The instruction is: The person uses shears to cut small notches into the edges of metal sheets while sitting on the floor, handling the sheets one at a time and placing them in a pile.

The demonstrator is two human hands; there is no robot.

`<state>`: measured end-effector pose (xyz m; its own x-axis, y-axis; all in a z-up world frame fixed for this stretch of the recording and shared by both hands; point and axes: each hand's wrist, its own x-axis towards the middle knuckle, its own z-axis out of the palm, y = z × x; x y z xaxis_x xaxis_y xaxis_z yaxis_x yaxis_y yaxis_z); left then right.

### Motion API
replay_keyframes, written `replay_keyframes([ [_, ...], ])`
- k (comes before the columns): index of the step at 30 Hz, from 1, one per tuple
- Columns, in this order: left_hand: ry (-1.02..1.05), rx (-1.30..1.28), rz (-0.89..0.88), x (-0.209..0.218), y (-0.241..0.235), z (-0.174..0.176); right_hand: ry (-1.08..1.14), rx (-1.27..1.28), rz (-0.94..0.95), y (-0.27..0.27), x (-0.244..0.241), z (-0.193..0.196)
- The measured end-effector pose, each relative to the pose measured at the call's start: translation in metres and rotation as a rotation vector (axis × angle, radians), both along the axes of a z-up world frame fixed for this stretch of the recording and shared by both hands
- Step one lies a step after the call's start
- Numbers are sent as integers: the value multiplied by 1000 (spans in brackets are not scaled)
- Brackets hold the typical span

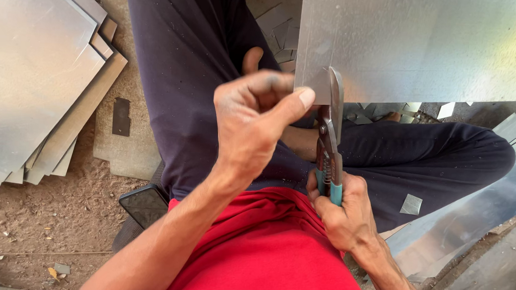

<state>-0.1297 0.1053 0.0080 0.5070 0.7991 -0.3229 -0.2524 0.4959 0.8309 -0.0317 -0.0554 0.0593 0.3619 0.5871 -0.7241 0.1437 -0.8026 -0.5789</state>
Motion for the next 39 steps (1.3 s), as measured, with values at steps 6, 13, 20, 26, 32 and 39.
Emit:
replay_keyframes([
  [6, 180, 334, 93, 60, 38, -24, 26, -16, -11, -11, 1, -8],
  [13, 174, 142, 190, 62, -48, -14, 295, 17, -369, -87, 19, 8],
  [20, -49, -146, -352, 100, -97, 1, 261, 58, -710, -110, -6, 19],
  [26, -23, -186, -318, 106, -105, 6, 150, 197, -648, -90, 9, 18],
  [32, -25, -152, -342, 107, -102, 7, 19, 114, -504, -96, 21, 13],
  [39, -56, -104, -349, 104, -100, 10, -177, 76, -458, -98, 16, -4],
])
